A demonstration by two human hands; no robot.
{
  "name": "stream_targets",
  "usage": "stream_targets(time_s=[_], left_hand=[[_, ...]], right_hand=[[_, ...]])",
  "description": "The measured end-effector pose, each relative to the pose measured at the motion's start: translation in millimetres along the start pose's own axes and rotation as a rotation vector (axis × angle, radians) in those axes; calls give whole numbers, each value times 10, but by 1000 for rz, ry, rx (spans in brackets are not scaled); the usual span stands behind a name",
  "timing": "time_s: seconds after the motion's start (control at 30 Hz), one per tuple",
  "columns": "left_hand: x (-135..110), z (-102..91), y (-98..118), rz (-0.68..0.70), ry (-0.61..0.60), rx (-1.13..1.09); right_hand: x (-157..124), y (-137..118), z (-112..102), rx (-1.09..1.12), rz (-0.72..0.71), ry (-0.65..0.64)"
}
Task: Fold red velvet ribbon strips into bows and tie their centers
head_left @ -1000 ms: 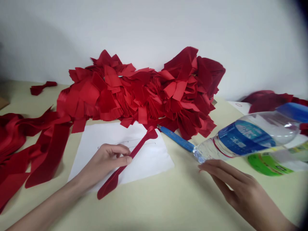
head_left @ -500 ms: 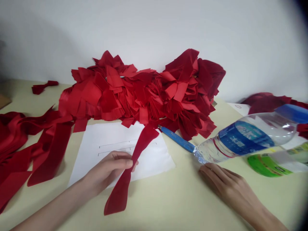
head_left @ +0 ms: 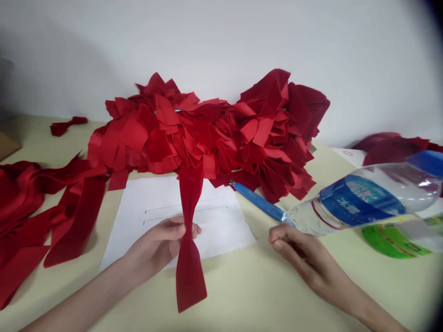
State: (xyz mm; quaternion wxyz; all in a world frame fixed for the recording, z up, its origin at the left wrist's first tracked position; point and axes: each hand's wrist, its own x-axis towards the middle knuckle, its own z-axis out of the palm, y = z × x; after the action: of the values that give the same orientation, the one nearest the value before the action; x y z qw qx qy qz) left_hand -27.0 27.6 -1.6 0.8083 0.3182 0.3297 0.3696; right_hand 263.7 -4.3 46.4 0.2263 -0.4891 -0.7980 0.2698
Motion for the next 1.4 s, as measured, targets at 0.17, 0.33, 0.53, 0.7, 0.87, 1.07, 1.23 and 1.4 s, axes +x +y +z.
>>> stream_targets(time_s=[0.17,0.33,0.53,0.7,0.87,1.07,1.23,1.4], left_hand=[[5,-35,-37,27,-48,-12],[14,-74,-13,111,-103,-105],[22,-91,18,120,-54,-115],[54,-65,16,116,22,-109],[76,43,13,117,117,-142],[55,98,18,112,148,-200],[37,111,8,97,140,-204],[3,164,-18,95,125,-216]], right_hand=[[460,-375,214,308,-12,-160],[942,-507,459,589,-123,-200],[1143,-405,605,753,-90,-243],[1144,-346,637,642,1,-263],[1136,-373,696,612,75,-224],[1120,-393,723,721,64,-261],[1134,-394,686,783,46,-341],[1147,-399,565,774,9,-472]])
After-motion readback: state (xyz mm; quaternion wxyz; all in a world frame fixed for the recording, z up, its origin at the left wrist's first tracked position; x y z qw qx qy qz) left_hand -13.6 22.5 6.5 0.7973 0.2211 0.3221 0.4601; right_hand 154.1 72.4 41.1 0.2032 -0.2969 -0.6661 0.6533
